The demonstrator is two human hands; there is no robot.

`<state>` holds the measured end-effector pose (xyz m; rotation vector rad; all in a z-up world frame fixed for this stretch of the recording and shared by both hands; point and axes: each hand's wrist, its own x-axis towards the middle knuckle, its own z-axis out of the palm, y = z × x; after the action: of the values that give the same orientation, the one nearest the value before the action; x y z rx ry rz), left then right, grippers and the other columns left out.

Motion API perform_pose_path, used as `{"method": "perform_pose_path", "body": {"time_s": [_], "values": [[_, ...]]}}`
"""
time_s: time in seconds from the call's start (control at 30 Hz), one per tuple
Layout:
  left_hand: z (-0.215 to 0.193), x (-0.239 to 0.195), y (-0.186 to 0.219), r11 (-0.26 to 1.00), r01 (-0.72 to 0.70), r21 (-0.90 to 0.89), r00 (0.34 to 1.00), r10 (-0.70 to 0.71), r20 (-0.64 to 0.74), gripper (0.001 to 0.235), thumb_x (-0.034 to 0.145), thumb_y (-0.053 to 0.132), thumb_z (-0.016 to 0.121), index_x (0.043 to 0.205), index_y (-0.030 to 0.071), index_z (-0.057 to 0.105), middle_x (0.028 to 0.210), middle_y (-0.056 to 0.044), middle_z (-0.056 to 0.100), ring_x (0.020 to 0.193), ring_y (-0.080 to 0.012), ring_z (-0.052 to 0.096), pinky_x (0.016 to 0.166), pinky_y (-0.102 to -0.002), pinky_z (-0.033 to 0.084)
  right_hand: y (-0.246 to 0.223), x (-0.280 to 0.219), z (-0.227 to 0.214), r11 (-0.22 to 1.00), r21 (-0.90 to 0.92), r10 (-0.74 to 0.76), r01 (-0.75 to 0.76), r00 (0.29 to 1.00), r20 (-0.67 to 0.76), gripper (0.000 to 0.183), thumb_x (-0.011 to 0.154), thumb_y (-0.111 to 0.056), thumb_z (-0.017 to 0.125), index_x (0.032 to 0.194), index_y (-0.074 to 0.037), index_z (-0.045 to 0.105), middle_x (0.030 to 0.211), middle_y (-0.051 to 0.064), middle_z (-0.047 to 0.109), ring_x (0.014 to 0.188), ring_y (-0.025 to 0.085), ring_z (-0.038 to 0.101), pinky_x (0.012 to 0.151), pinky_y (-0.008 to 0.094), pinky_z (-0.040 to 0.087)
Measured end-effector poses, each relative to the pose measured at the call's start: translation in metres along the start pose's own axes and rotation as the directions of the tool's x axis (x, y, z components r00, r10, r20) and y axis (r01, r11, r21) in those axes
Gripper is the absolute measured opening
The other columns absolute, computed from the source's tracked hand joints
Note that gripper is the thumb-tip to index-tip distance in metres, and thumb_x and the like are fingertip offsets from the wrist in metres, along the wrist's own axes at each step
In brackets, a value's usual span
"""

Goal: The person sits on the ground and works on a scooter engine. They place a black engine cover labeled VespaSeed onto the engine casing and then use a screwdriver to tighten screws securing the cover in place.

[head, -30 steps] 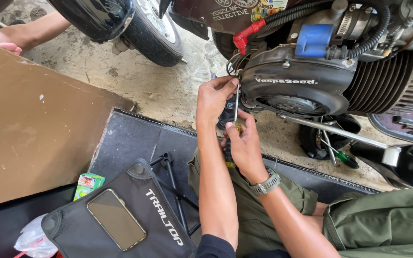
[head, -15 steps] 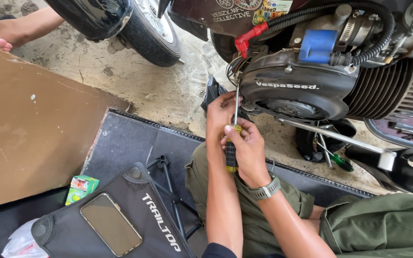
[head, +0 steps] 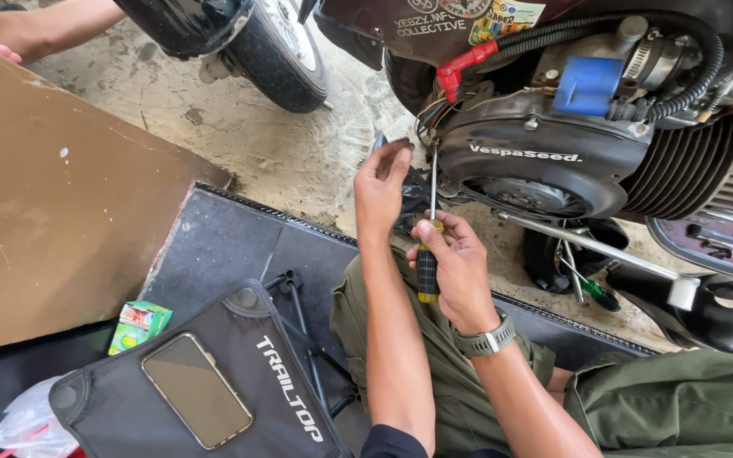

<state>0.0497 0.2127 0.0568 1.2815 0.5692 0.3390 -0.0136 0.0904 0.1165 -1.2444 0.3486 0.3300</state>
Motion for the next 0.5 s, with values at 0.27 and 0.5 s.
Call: {"method": "perform_pose_path", "body": {"time_s": [0.27, 0.5], "values": [[0.003, 0.037, -0.008, 0.995, -0.065, 0.073, 0.986, 0.052, 0.161, 0.034, 0.088, 0.021, 0.085, 0.119, 0.011, 0.075, 0.103, -0.01, 0.079, 0.096, -0.0188, 0.078, 0.086, -0.036, 0.064, -0.001, 0.005, -0.004, 0.999, -0.045, 0.008, -0.007, 1.0, 0.02, 0.036, 0.093, -0.013, 0.075, 0.122, 0.004, 0.062, 0.09, 0.019, 0.07, 0.063, 0.024, 0.073, 0.054, 0.035, 0.064], [0.0, 0.027, 0.018, 0.997, -0.052, 0.062, 0.989, 0.042, 0.144, 0.029, 0.089, 0.022, 0.084, 0.115, 0.013, 0.075, 0.1, -0.011, 0.079, 0.095, -0.0239, 0.078, 0.085, -0.04, 0.063, 0.005, 0.008, -0.006, 0.998, -0.067, -0.011, 0.013, 1.0, 0.024, 0.034, 0.095, -0.011, 0.073, 0.123, 0.005, 0.061, 0.09, 0.021, 0.07, 0.064, 0.025, 0.072, 0.055, 0.036, 0.064]]}}
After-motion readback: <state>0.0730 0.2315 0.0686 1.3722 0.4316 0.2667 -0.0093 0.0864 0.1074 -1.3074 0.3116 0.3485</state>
